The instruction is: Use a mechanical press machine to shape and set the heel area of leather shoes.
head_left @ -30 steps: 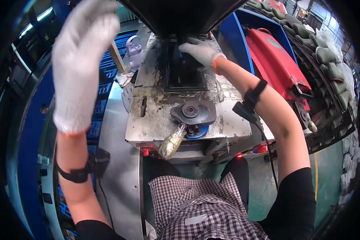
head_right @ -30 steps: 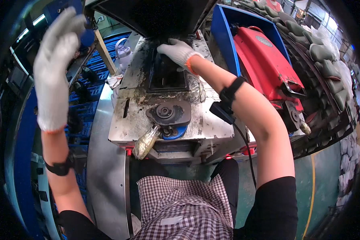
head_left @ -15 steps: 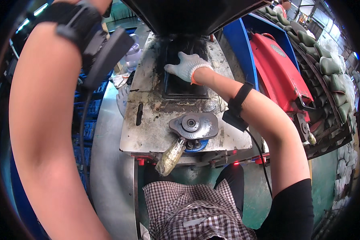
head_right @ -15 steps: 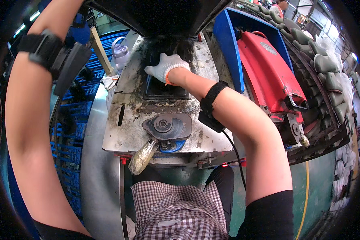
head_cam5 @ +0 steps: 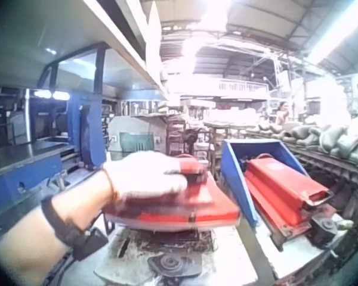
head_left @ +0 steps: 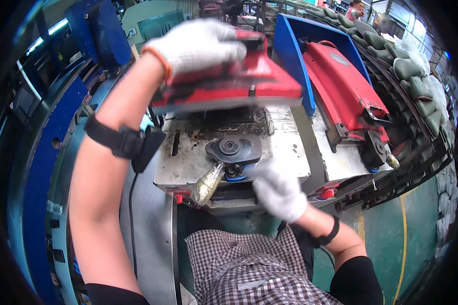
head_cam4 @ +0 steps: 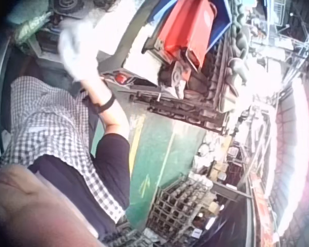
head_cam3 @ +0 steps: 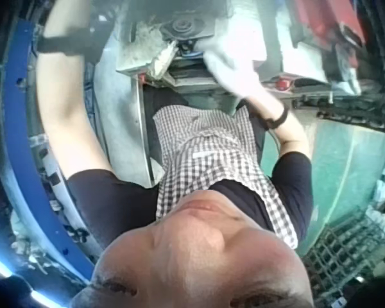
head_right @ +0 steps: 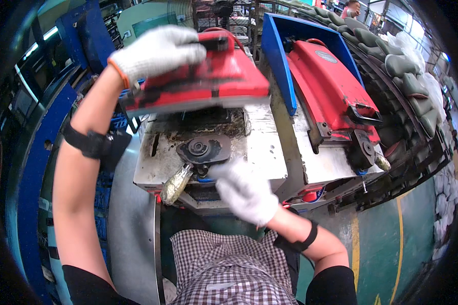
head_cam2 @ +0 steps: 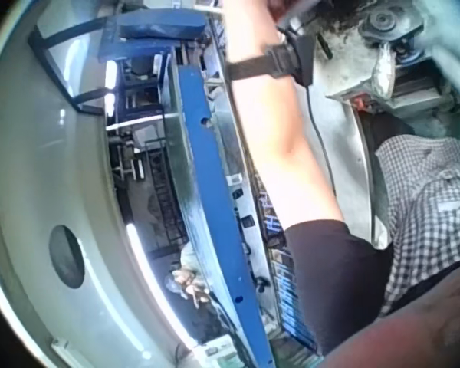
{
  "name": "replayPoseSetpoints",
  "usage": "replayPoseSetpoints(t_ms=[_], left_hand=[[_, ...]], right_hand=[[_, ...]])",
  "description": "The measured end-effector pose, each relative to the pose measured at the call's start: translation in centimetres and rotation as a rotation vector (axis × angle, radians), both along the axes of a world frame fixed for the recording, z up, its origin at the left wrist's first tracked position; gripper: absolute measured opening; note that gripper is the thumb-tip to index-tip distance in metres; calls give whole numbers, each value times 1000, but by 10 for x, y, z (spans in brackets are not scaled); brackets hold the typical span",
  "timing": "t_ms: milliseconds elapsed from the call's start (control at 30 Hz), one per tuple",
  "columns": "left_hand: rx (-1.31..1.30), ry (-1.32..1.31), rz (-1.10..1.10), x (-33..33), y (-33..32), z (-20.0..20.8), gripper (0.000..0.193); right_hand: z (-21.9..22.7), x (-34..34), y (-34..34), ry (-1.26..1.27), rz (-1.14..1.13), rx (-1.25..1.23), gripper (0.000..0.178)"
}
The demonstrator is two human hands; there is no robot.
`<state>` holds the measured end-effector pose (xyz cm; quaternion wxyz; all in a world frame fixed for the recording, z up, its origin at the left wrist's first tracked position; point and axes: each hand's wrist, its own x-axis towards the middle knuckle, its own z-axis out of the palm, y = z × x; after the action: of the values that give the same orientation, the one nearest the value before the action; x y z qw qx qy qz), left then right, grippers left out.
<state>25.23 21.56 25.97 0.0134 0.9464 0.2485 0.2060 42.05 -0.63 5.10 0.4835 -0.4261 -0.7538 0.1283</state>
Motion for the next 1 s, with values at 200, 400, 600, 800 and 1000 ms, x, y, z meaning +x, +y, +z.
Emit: replayPoseSetpoints(t_ms=[200,400,600,800,1000], left_hand=[[-219,283,105,10,-38,-70,48],[-130,225,219,10,-53,-89,37],[-130,223,250,15,-55,-97,39],[-58,165,205,18,-58,-97,38],[-62,163,232,16,-56,-101,40]], right_hand=[[-58,-68,-19,805,524,-1136,52],[-57,-117,4,1533,1024,-1042,59],[-50,-93,-6,1824,1024,-1116,43],[-23,30,-45,1810,841,-829,56],[4,167,-80,73,-550,274,29]])
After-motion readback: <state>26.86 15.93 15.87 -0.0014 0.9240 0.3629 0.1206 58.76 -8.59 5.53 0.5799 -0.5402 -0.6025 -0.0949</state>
